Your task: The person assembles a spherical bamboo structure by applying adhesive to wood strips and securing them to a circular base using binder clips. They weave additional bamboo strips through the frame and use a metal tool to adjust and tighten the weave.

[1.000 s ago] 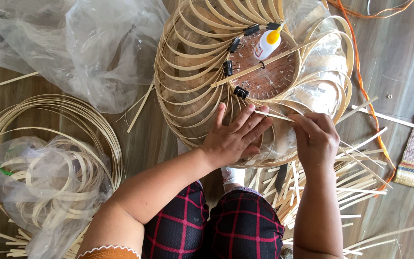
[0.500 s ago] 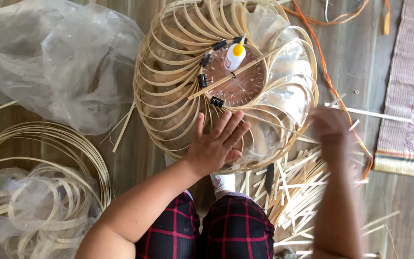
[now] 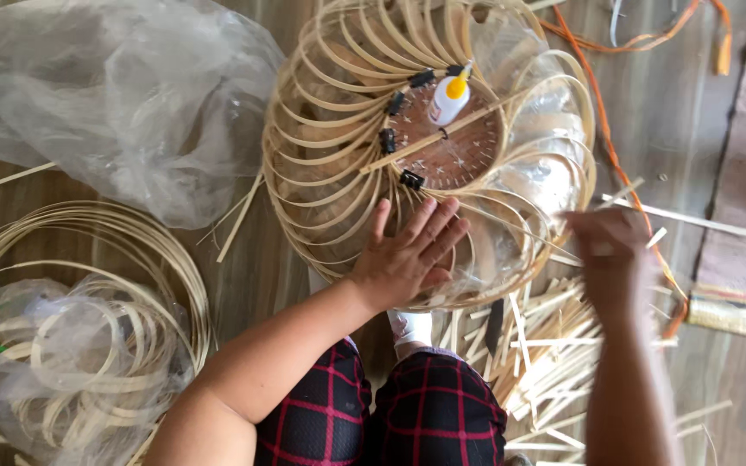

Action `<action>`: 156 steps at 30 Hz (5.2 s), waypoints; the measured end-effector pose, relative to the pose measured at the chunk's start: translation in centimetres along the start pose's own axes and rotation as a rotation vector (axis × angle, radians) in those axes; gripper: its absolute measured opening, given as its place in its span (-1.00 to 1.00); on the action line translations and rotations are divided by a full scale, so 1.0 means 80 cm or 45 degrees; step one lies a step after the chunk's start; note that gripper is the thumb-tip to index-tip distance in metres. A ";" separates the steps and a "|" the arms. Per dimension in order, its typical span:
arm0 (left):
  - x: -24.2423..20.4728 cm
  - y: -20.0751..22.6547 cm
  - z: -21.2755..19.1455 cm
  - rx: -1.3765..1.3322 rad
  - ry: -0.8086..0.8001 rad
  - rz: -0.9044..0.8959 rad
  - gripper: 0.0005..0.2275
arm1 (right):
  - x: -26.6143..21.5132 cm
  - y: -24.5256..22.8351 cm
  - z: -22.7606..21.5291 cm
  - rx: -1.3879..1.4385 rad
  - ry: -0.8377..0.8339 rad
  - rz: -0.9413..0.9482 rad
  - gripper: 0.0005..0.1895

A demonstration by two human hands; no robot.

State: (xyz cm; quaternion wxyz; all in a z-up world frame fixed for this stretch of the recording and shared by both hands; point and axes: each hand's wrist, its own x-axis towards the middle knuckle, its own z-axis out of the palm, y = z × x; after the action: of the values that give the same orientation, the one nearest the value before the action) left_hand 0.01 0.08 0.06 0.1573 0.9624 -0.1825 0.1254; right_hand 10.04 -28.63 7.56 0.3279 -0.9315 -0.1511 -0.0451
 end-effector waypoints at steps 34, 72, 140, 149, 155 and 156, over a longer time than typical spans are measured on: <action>0.003 0.006 -0.002 0.086 -0.043 -0.046 -0.35 | 0.026 -0.066 0.053 0.005 -0.050 -0.319 -0.74; 0.008 0.005 -0.003 0.137 0.000 0.009 -0.32 | 0.015 -0.086 0.027 0.170 -0.045 -0.081 -0.54; 0.002 0.004 0.009 0.299 0.077 0.017 -0.36 | 0.119 -0.132 0.103 0.811 -0.137 -0.089 -0.52; 0.008 0.002 0.004 0.367 0.139 0.038 -0.38 | 0.151 -0.162 0.163 -0.022 0.215 -0.426 -0.38; 0.010 0.003 0.003 0.314 0.114 0.015 -0.39 | 0.141 -0.158 0.160 -0.157 0.206 -0.474 -0.42; 0.009 0.004 0.001 0.349 0.139 0.017 -0.38 | 0.140 -0.158 0.156 -0.188 0.162 -0.460 -0.41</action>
State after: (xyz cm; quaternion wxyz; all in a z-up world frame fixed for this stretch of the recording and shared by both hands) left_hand 0.59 -0.44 0.29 0.0333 0.9654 -0.1611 0.2022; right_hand 16.60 -8.68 7.39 0.2540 -0.9060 -0.2911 -0.1730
